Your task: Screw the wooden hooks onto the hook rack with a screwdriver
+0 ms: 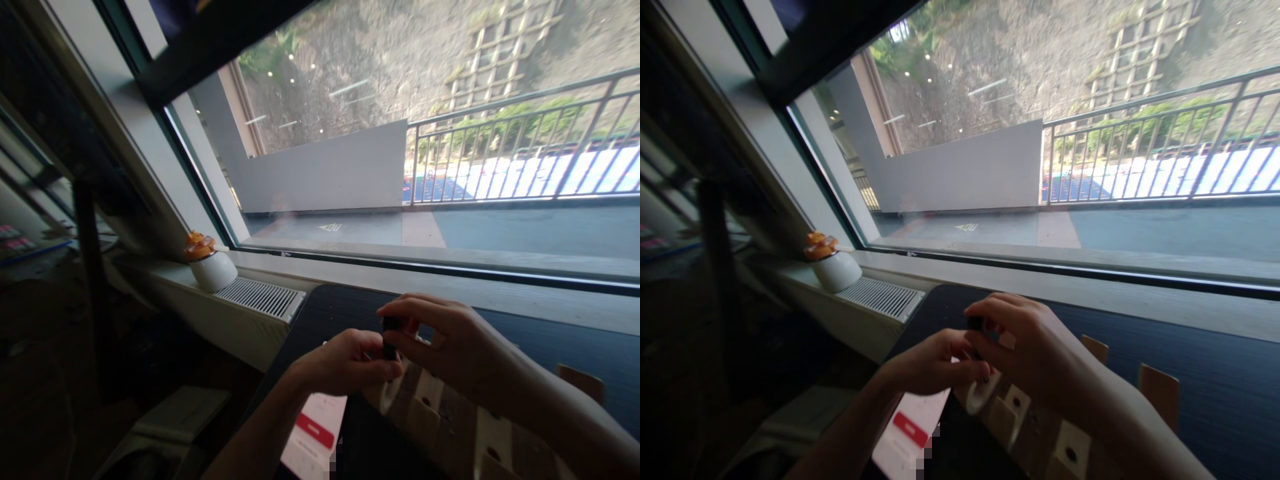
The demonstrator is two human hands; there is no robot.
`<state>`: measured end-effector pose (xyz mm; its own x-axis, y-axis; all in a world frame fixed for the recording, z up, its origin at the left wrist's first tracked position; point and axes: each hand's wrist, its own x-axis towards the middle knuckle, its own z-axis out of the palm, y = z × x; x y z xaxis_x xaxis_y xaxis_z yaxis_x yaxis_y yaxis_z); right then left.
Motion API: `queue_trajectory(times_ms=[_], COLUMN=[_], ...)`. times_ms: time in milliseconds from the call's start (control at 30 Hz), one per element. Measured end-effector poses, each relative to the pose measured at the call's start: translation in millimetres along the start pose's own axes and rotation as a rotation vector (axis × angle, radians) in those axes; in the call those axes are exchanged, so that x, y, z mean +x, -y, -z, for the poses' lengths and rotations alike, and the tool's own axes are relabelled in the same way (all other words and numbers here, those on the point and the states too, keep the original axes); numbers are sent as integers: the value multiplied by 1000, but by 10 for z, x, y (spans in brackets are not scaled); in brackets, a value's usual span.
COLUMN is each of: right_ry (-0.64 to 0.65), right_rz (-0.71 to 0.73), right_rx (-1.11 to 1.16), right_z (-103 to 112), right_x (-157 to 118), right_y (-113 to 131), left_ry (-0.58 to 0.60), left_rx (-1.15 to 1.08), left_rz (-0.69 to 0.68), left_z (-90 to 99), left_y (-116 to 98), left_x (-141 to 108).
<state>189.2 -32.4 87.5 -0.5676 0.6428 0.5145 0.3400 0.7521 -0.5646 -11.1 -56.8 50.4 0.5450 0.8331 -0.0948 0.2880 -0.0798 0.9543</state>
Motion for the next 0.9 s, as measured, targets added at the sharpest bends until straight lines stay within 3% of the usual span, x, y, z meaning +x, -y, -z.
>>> queue_trajectory(times_ms=[300,633,900], right_ry=[33,32,153], right_rz=[20,-102,-26], right_rx=[62,56,133], right_z=[16,-19,31], right_x=[1,-9,-28], right_y=[2,8,15], left_ry=[-8,-52,-48], left_rx=[4,-10,9], left_rz=[-25,16,26], left_z=[0,-15,-1], left_y=[-19,2,-10], left_x=[-5,4,-3])
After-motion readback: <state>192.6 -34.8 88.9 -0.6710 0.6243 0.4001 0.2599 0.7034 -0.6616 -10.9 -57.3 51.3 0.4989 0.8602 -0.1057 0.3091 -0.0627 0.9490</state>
